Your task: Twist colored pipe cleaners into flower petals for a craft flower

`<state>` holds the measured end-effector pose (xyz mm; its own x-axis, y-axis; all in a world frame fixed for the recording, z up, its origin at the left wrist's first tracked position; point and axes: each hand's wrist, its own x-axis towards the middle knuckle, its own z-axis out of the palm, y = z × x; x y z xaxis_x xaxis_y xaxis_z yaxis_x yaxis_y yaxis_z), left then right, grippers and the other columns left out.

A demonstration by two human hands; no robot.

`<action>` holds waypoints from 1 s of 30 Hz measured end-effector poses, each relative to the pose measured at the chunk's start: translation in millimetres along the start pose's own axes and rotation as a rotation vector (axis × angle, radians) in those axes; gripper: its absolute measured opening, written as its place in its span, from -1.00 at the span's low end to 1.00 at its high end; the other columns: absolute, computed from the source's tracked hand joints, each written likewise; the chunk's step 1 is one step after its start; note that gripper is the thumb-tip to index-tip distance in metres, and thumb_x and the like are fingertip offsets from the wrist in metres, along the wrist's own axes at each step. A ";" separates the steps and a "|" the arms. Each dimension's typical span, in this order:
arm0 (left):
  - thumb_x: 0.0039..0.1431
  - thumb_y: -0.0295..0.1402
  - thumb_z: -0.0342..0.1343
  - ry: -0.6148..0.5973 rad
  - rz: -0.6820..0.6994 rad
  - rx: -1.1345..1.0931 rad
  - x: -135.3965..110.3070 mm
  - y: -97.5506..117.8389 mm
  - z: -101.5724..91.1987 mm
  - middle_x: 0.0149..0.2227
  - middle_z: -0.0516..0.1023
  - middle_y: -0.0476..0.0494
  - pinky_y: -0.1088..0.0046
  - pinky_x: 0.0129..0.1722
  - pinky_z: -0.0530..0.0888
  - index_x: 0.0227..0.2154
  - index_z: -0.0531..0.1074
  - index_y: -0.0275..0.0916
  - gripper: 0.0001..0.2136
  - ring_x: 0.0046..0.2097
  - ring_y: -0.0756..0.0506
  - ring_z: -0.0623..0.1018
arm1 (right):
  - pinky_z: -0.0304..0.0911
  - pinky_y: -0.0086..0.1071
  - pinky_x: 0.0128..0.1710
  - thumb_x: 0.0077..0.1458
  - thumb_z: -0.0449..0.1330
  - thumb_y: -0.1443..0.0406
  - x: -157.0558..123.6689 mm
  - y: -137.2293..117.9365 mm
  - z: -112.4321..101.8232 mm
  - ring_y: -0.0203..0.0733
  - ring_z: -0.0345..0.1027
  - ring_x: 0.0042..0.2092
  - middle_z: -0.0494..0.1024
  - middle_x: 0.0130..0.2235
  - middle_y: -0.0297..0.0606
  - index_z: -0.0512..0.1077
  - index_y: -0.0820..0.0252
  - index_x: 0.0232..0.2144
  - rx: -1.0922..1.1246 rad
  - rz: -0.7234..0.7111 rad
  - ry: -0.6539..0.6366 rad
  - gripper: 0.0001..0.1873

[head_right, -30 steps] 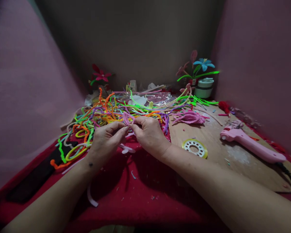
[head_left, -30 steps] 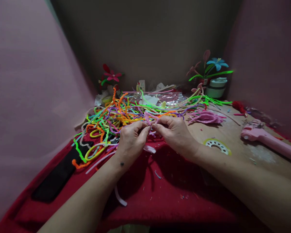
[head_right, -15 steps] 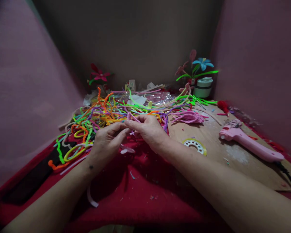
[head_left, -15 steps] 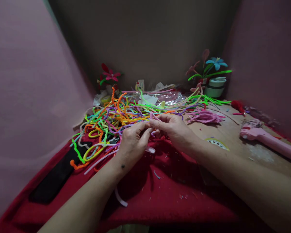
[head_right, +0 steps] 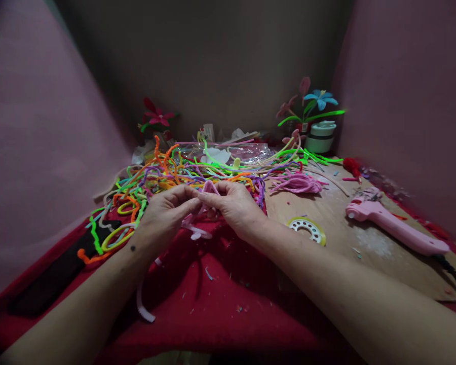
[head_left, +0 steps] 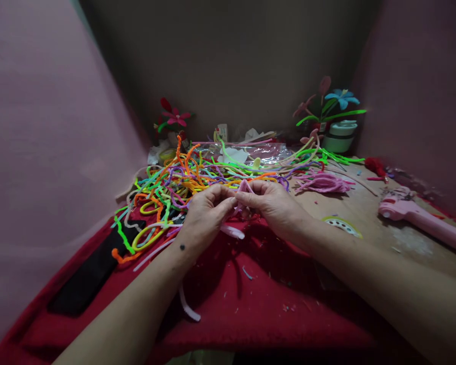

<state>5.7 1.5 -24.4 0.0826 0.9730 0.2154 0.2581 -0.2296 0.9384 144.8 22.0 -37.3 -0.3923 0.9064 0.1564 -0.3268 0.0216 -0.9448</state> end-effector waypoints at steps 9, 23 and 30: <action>-0.02 -0.39 0.12 -0.105 0.032 -0.051 2.3 -7.3 -4.3 -0.50 0.51 -0.06 0.47 -0.36 0.41 -0.48 0.48 -0.31 -0.90 -0.43 -0.02 0.46 | 0.11 -0.51 -0.60 -0.18 0.33 0.18 1.7 -0.1 -1.7 -0.43 0.19 -0.60 0.36 -0.61 -0.43 0.30 0.26 -0.53 -0.022 0.004 0.017 -0.68; 0.01 -0.38 0.15 -0.220 -0.095 -0.319 1.5 -4.7 -3.0 -0.53 0.48 -0.04 0.55 -0.46 0.38 -0.47 0.45 -0.34 -0.90 -0.48 0.03 0.45 | 0.09 -0.50 -0.63 -0.18 0.35 0.19 5.9 6.4 -9.2 -0.44 0.17 -0.62 0.36 -0.60 -0.41 0.34 0.27 -0.54 0.103 0.001 -0.115 -0.69; 0.08 -0.37 0.10 -0.256 -0.038 -0.298 -0.4 -3.9 -5.0 -0.49 0.48 -0.04 0.55 -0.42 0.38 -0.45 0.45 -0.32 -0.88 -0.45 0.04 0.44 | 0.03 -0.51 -0.64 -0.13 0.32 0.19 6.3 6.6 -9.2 -0.45 0.15 -0.63 0.36 -0.59 -0.41 0.33 0.25 -0.52 0.094 0.000 -0.104 -0.71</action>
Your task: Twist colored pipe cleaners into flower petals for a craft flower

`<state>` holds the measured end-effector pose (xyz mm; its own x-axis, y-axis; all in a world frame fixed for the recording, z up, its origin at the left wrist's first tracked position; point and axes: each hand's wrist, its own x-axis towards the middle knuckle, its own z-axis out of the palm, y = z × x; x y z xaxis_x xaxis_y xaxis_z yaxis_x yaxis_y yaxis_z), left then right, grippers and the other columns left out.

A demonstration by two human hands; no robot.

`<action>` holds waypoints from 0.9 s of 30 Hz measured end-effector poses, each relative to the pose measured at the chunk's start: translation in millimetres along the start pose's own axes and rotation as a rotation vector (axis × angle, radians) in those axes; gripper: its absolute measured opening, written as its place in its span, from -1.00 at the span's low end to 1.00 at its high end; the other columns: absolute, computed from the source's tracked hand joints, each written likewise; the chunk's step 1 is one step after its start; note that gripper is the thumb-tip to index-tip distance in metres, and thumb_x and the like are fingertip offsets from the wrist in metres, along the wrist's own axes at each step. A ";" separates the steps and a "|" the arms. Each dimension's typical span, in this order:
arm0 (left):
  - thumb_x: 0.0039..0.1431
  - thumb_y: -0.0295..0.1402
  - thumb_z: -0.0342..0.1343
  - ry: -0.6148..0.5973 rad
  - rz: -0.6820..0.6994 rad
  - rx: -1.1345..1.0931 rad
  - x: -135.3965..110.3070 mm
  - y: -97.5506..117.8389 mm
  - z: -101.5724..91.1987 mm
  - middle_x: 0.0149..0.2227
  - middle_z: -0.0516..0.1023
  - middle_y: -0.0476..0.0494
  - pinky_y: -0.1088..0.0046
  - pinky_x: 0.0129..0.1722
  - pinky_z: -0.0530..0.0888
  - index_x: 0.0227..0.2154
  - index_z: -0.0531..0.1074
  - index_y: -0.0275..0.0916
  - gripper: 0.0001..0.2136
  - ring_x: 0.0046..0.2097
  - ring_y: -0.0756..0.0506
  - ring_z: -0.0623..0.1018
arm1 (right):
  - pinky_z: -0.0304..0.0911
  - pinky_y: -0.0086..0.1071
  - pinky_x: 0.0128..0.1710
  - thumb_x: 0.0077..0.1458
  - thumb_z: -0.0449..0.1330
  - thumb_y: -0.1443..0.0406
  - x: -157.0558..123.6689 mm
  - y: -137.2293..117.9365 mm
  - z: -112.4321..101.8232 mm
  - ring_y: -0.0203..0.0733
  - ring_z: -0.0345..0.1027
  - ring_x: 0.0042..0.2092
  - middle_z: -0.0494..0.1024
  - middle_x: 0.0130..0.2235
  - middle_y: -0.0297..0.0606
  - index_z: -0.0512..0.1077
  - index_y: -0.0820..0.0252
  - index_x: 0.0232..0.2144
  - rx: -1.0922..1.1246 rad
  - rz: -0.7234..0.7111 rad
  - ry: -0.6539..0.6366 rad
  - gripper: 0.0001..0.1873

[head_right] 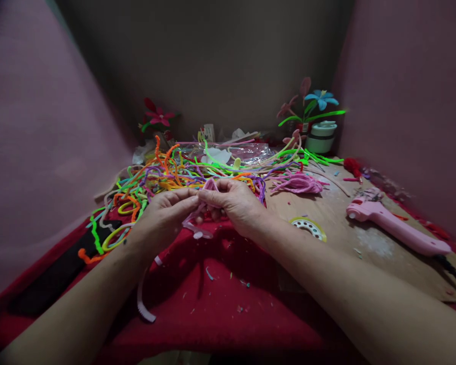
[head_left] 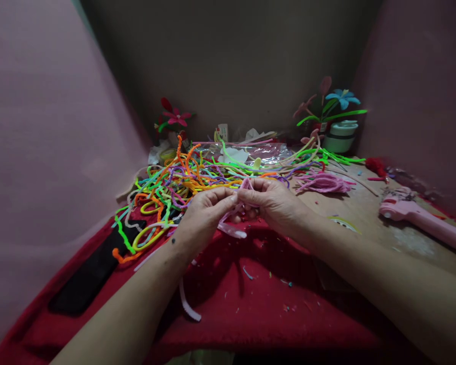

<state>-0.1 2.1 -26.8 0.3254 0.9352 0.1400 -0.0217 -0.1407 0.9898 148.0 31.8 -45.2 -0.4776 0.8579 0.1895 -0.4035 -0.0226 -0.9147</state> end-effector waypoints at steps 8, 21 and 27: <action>0.05 -0.39 0.12 0.062 0.014 0.074 0.9 -1.1 2.1 -0.47 0.49 -0.06 0.52 -0.41 0.36 -0.43 0.43 -0.33 -0.90 -0.45 0.03 0.43 | 0.05 -0.48 -0.62 -0.11 0.30 0.12 0.8 2.2 -0.9 -0.42 0.17 -0.60 0.36 -0.57 -0.37 0.34 0.25 -0.51 0.026 -0.005 -0.008 -0.69; -0.07 -0.38 0.22 0.227 0.071 0.045 0.9 1.7 5.3 -0.48 0.47 0.00 0.55 -0.47 0.39 -0.36 0.37 -0.30 -0.80 -0.48 0.04 0.45 | 0.05 -0.49 -0.68 -0.19 0.25 0.35 -5.4 -8.6 7.6 -0.42 0.18 -0.67 0.38 -0.65 -0.34 0.31 0.28 -0.69 -0.120 0.096 0.172 -0.81; -0.08 -0.39 0.22 0.158 0.012 0.118 0.4 2.2 4.7 -0.51 0.48 -0.01 0.52 -0.47 0.41 -0.39 0.38 -0.30 -0.82 -0.49 0.02 0.47 | -0.02 -0.50 -0.77 -0.22 0.18 0.42 -5.9 -11.6 5.1 -0.43 0.08 -0.73 0.28 -0.74 -0.40 0.28 0.24 -0.77 -0.197 0.141 0.169 -0.80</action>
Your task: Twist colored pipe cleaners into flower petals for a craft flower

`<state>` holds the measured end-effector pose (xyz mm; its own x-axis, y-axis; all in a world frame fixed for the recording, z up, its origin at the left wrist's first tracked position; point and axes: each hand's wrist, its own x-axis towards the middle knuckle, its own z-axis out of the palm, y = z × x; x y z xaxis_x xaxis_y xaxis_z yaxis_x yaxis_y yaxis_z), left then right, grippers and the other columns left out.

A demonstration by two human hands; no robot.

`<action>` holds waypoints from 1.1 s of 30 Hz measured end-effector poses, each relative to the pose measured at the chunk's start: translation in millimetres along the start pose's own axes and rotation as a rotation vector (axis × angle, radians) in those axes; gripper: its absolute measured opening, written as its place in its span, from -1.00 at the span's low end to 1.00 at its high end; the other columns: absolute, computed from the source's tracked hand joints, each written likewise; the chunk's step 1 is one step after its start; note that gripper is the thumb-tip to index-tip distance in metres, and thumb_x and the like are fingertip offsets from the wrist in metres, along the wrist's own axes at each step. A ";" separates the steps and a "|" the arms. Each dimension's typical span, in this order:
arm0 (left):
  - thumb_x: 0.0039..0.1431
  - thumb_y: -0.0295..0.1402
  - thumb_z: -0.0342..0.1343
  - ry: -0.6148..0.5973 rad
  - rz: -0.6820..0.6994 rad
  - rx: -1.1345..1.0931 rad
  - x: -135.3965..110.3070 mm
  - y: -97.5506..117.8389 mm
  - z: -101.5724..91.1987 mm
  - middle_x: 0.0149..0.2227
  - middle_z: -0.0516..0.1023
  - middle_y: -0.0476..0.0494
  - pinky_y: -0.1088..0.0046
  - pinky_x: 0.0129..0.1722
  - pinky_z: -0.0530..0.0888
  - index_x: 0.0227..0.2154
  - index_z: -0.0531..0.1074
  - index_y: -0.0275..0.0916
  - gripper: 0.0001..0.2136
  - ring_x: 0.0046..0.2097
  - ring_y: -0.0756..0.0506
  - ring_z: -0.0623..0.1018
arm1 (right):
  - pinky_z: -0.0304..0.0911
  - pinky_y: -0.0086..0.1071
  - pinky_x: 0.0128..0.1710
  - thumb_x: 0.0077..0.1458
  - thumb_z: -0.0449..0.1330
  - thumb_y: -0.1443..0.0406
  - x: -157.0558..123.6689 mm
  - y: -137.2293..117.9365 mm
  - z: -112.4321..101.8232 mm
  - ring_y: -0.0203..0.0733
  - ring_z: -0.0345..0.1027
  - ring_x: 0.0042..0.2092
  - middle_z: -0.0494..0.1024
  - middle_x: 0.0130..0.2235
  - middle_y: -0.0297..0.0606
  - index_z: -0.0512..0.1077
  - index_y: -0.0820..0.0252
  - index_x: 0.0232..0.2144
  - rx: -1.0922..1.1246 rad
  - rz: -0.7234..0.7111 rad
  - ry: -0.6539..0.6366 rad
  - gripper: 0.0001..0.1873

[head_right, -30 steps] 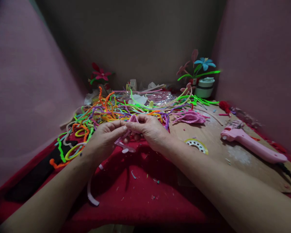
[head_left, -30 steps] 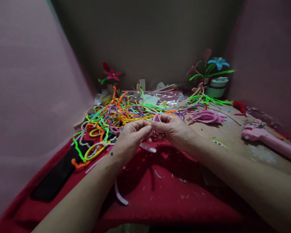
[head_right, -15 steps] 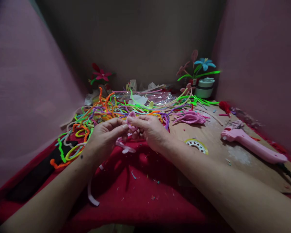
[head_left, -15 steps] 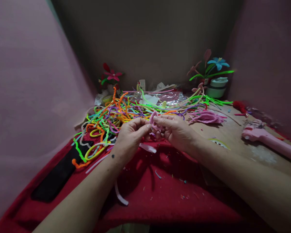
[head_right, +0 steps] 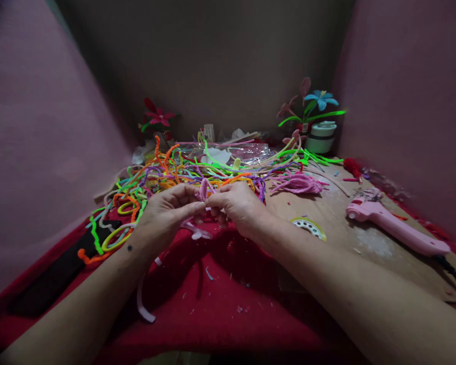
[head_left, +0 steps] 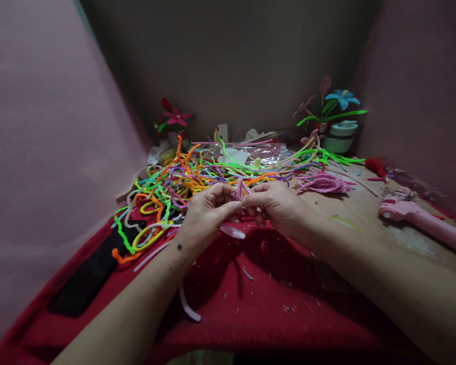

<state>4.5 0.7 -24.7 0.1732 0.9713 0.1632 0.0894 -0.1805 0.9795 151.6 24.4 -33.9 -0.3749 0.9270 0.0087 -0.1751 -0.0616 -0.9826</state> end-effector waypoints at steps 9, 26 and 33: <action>0.00 -0.34 0.14 0.079 -0.047 0.051 -3.7 7.9 3.3 -0.59 0.45 0.02 0.56 -0.60 0.39 -0.52 0.39 -0.27 -0.89 -0.60 0.05 0.43 | 0.12 -0.48 -0.60 -0.21 0.20 0.42 1.2 -0.1 -0.7 -0.38 0.21 -0.60 0.41 -0.61 -0.34 0.38 0.26 -0.58 0.126 -0.013 -0.116 -0.96; -0.04 -0.32 0.15 0.109 -0.198 -0.030 1.7 -1.3 -0.4 -0.66 0.40 0.07 0.49 -0.63 0.41 -0.54 0.24 -0.26 -0.81 -0.64 -0.01 0.46 | 0.27 -0.45 -0.51 -0.14 0.31 0.23 -7.2 -4.1 8.0 -0.39 0.31 -0.56 0.47 -0.59 -0.36 0.38 0.24 -0.62 0.039 -0.186 0.039 -0.78; -0.04 -0.35 0.12 0.168 -0.087 0.186 5.8 -1.2 -3.2 -0.67 0.38 0.09 0.56 -0.63 0.29 -0.59 0.26 -0.25 -0.84 -0.65 0.04 0.40 | 0.19 -0.46 -0.54 -0.08 0.25 0.26 -5.1 -3.1 5.9 -0.40 0.25 -0.57 0.43 -0.61 -0.38 0.37 0.24 -0.62 -0.008 -0.222 0.061 -0.80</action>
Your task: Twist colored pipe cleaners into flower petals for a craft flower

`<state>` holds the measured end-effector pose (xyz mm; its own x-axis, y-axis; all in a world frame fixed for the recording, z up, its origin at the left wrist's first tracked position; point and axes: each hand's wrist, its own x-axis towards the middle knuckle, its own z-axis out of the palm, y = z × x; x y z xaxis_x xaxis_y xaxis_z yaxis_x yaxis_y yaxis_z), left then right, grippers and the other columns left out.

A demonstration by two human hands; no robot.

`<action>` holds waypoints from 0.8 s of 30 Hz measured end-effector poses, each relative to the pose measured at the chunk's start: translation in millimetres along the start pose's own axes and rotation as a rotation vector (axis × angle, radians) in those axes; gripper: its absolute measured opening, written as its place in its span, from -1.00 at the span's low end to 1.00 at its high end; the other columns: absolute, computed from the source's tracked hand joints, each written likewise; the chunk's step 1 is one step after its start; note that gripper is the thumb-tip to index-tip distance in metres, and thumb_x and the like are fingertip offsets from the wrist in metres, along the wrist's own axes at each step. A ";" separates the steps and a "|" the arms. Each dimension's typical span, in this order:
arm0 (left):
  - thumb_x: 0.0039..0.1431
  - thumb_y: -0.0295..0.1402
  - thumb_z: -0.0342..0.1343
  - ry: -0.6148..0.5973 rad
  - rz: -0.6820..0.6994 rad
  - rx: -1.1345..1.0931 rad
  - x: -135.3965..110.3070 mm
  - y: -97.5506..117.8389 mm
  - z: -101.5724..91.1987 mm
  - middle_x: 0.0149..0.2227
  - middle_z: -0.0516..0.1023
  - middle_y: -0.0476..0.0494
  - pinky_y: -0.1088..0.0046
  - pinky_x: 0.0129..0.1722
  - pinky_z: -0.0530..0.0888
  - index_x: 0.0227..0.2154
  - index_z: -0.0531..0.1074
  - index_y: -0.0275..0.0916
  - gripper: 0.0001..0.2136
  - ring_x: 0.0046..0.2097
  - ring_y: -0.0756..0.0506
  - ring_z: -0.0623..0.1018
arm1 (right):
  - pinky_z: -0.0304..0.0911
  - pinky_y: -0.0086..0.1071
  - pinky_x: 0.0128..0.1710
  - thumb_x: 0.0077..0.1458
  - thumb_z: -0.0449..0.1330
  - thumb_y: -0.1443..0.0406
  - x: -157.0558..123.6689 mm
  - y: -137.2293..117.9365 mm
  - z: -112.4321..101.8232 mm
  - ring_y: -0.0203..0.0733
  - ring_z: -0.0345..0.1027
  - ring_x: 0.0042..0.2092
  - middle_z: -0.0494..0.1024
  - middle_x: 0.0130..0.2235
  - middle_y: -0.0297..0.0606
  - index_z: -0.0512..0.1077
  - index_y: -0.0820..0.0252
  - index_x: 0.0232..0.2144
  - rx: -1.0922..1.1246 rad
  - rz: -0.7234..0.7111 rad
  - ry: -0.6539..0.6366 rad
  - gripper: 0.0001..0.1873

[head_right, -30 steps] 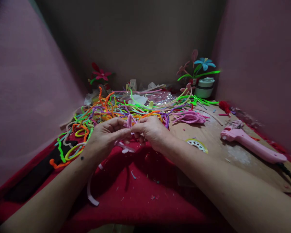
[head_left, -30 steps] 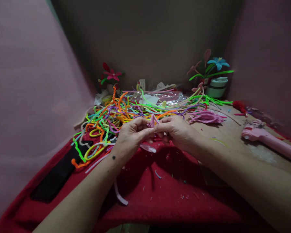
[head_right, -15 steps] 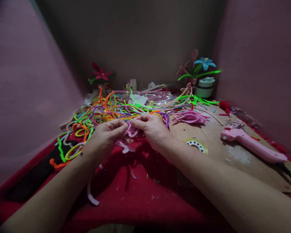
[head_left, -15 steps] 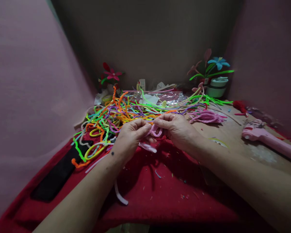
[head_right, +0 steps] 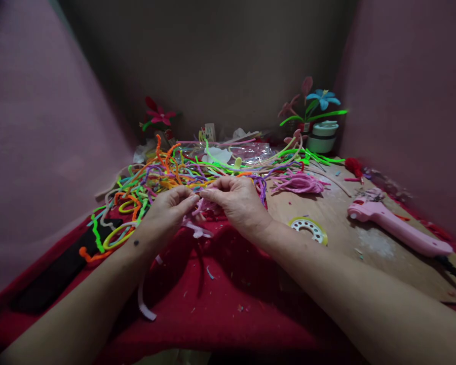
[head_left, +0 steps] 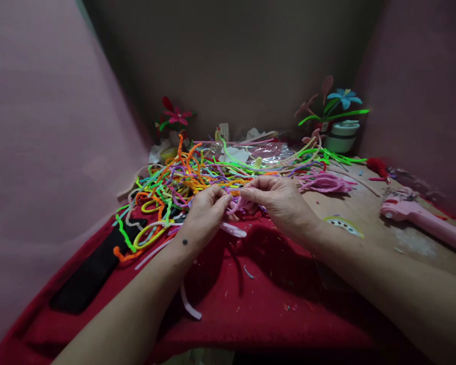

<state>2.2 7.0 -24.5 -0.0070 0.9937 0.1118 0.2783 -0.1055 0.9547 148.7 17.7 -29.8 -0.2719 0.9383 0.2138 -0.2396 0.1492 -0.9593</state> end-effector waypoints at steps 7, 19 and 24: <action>0.00 -0.35 0.06 0.027 0.015 0.229 2.1 -1.2 -5.5 -0.68 0.44 0.01 0.52 -0.55 0.28 -0.60 0.27 -0.23 -0.86 -0.58 -0.02 0.45 | 0.10 -0.45 -0.52 -0.09 0.25 0.29 1.0 -2.4 -1.5 -0.40 0.21 -0.54 0.43 -0.58 -0.36 0.40 0.26 -0.60 -0.108 -0.067 0.105 -0.84; 0.05 -0.36 0.07 0.299 0.450 0.592 -2.3 -2.4 -8.4 -0.34 0.46 -0.10 0.41 -0.25 0.30 -0.41 0.38 -0.23 -0.93 -0.27 -0.09 0.41 | 0.08 -0.43 -0.52 -0.09 0.26 0.28 -0.6 -5.8 -0.3 -0.41 0.16 -0.56 0.38 -0.61 -0.39 0.37 0.23 -0.64 -0.146 -0.085 0.121 -0.81; 0.04 -0.33 0.13 0.152 0.509 0.507 -14.6 5.4 -1.9 -0.30 0.49 -0.10 0.47 -0.27 0.30 -0.34 0.45 -0.22 -0.88 -0.27 -0.07 0.42 | 0.05 -0.46 -0.56 -0.13 0.29 0.24 -2.2 -3.2 0.5 -0.42 0.13 -0.56 0.37 -0.62 -0.40 0.38 0.25 -0.62 -0.083 -0.055 0.101 -0.79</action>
<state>2.0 -8.2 -20.5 0.1182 0.8064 0.5794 0.6924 -0.4852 0.5341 149.5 15.0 -27.0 -0.1640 0.9541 0.2507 -0.1720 0.2226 -0.9596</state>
